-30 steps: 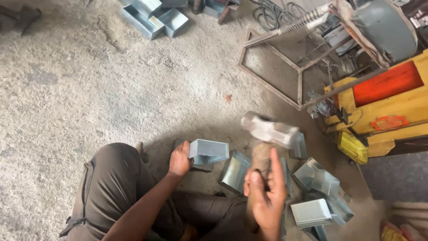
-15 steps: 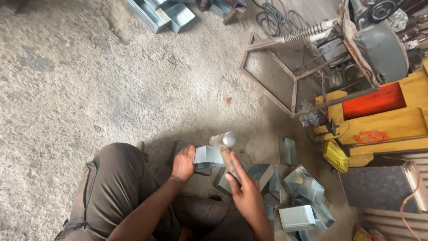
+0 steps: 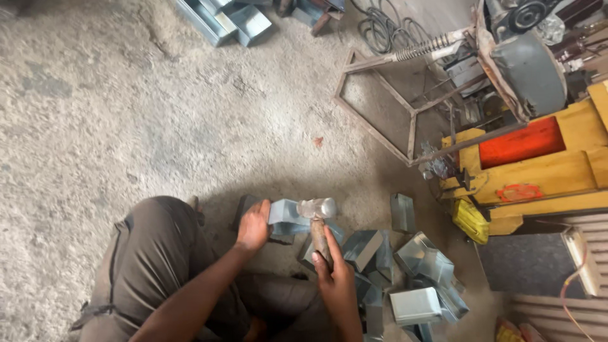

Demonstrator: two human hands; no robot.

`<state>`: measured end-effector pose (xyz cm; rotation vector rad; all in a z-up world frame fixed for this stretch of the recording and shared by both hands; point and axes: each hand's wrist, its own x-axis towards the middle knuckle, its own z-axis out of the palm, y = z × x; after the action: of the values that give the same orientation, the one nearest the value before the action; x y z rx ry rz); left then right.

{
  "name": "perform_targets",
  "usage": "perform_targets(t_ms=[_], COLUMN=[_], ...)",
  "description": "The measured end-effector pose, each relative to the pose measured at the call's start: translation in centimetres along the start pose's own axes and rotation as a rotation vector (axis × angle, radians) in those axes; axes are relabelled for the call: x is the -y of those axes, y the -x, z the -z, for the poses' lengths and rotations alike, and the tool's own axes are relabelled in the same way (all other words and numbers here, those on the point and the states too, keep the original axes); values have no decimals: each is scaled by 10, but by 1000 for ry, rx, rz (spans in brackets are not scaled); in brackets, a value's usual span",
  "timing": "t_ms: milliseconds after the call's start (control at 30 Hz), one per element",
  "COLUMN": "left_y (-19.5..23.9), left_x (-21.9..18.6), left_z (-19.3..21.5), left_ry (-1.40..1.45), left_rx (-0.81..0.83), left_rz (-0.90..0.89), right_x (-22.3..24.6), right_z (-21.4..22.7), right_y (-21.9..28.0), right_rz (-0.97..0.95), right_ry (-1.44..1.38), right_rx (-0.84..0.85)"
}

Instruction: The person uses a hammer to shape and fold the edges of small galvanized metal boxes by striking them against a metal block while sitting on the floor.

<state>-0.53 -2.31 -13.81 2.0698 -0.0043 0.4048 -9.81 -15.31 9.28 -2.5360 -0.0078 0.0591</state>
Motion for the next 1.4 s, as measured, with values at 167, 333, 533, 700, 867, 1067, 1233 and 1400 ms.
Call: perform_targets(t_ms=[167,333,533,700,867,1067,1233,1400], left_y=[-28,-33,-31,-38,-35,-39,-33,-39], left_x=[-40,-57,-47,-52,-53,-60,-71,-74], left_z=[37,45,36,40,53,32,21,25], left_ry=[-296,-754,-777,-894,-928,-847,-838,-867], left_rx=[-12,327,299,384,292,236,362,350], left_rz=[-182,-290,-317,-285,-328,-419,-344,-356], right_x=[-15,-17,-40,-85,-97,-78,-83,-110], right_z=[41,87,69,-20,-15,1,-27,-46], right_y=[23,34,16,-3,0,21,8,9], right_rz=[46,93,347,-22,-229,-77,91,-175], right_ry=[-238,-510,-792,-118,-187,-442,-161,-718], right_rx=[-215,-430,-770,-368,-115,-337,-338,-118])
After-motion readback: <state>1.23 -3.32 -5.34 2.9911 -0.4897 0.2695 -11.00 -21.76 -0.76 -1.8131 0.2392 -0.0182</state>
